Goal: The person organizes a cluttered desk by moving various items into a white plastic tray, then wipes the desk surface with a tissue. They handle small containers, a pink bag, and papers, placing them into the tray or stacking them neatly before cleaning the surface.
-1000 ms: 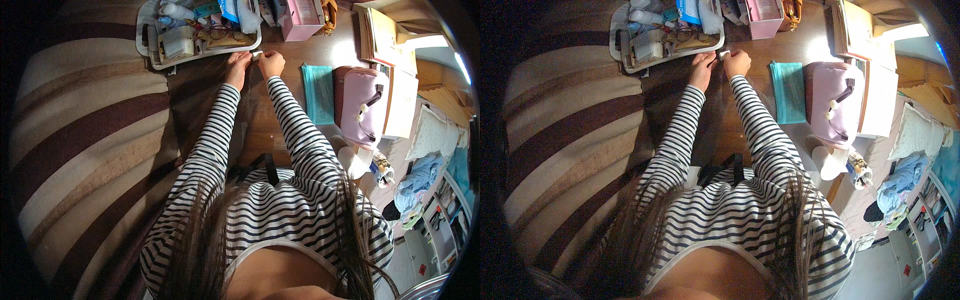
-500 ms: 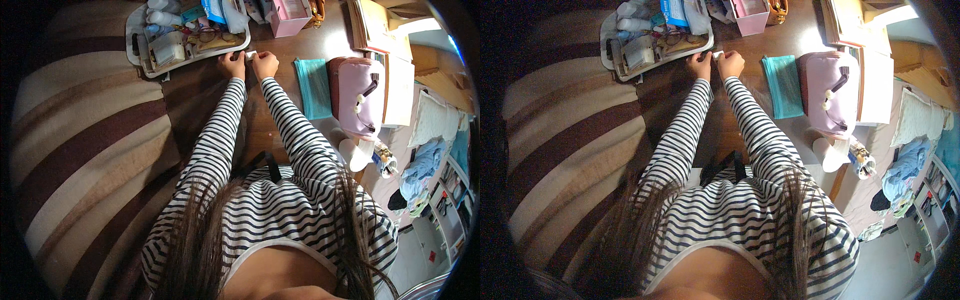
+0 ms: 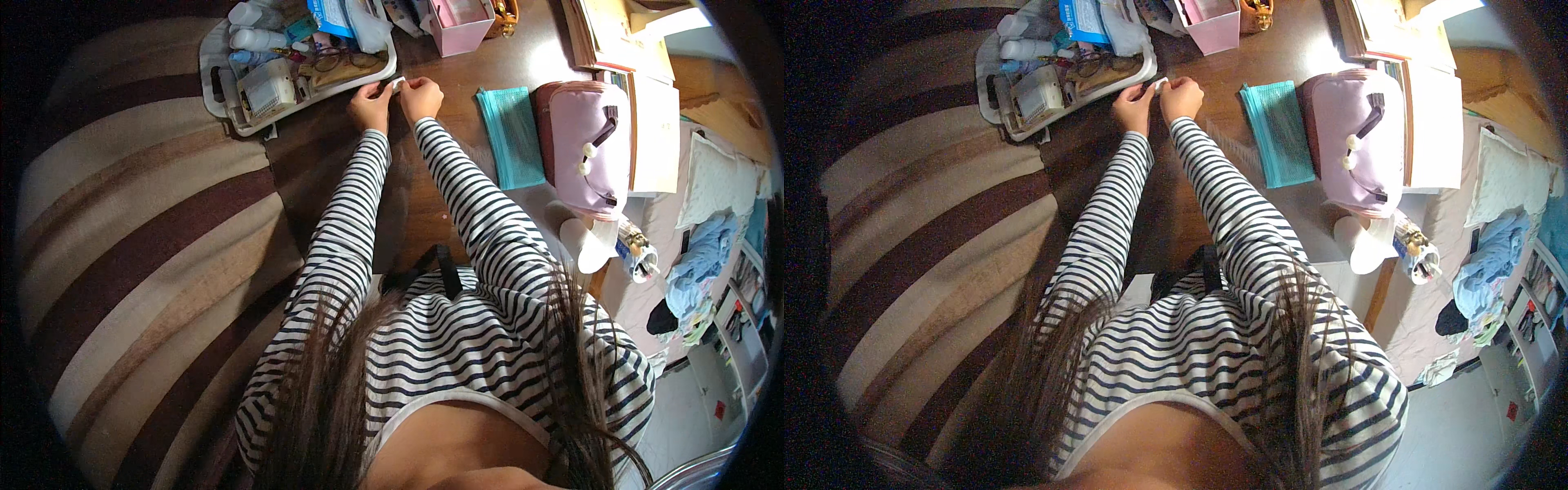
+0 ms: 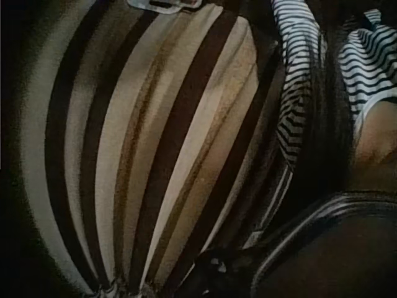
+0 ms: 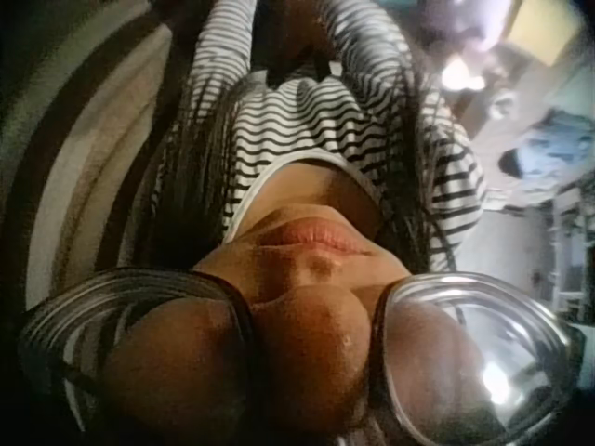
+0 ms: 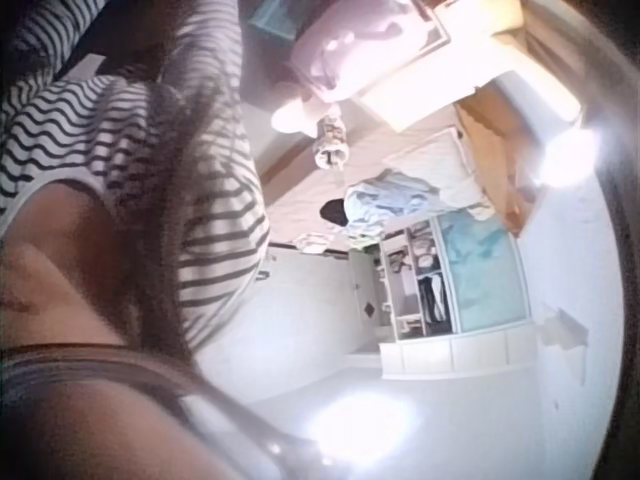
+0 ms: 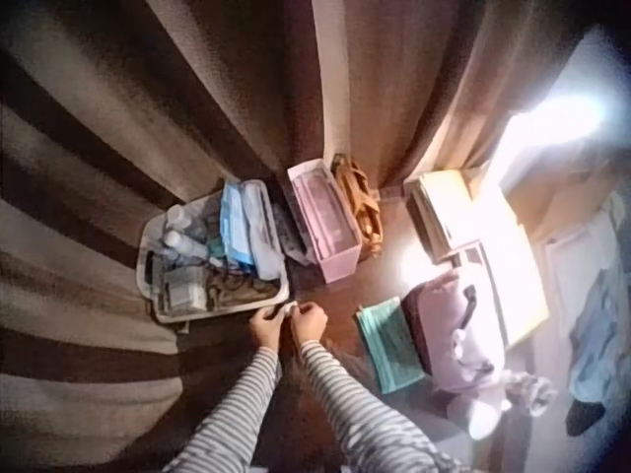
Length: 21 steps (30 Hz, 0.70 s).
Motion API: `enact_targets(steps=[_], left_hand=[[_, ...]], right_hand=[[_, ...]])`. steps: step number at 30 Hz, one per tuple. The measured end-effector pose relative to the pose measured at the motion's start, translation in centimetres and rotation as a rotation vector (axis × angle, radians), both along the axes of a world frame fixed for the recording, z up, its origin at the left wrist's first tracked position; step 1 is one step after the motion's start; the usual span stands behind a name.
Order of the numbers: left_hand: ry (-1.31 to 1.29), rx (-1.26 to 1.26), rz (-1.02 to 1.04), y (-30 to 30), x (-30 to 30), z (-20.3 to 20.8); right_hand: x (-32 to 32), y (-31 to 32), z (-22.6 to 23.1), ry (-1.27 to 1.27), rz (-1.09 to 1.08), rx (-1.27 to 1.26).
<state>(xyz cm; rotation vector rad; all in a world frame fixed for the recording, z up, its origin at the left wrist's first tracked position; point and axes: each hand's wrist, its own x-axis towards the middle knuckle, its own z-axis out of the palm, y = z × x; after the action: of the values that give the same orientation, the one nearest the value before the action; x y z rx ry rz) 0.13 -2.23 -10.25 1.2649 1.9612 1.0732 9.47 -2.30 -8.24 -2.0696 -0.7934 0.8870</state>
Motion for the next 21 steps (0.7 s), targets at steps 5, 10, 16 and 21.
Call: enact_targets(steps=[5,10,16,21], left_hand=[[-0.027,-0.045,-0.024,0.0,-0.6,-0.8],[-0.069,-0.046,0.002,-0.3,-0.6,-1.4],[-0.060,-0.068,0.073,-0.7,1.2,-0.1],[0.037,-0.061,0.057,-0.6,0.9,-0.1]], right_hand=[[-1.3,0.7,0.1,0.033,-0.113,-0.005],[-2.0,0.5,0.5,0.079,-0.177,-0.020],[-0.7,1.0,-0.7,0.132,-0.107,-0.178],[-2.3,0.3,-0.5,0.354,-0.330,-0.155]])
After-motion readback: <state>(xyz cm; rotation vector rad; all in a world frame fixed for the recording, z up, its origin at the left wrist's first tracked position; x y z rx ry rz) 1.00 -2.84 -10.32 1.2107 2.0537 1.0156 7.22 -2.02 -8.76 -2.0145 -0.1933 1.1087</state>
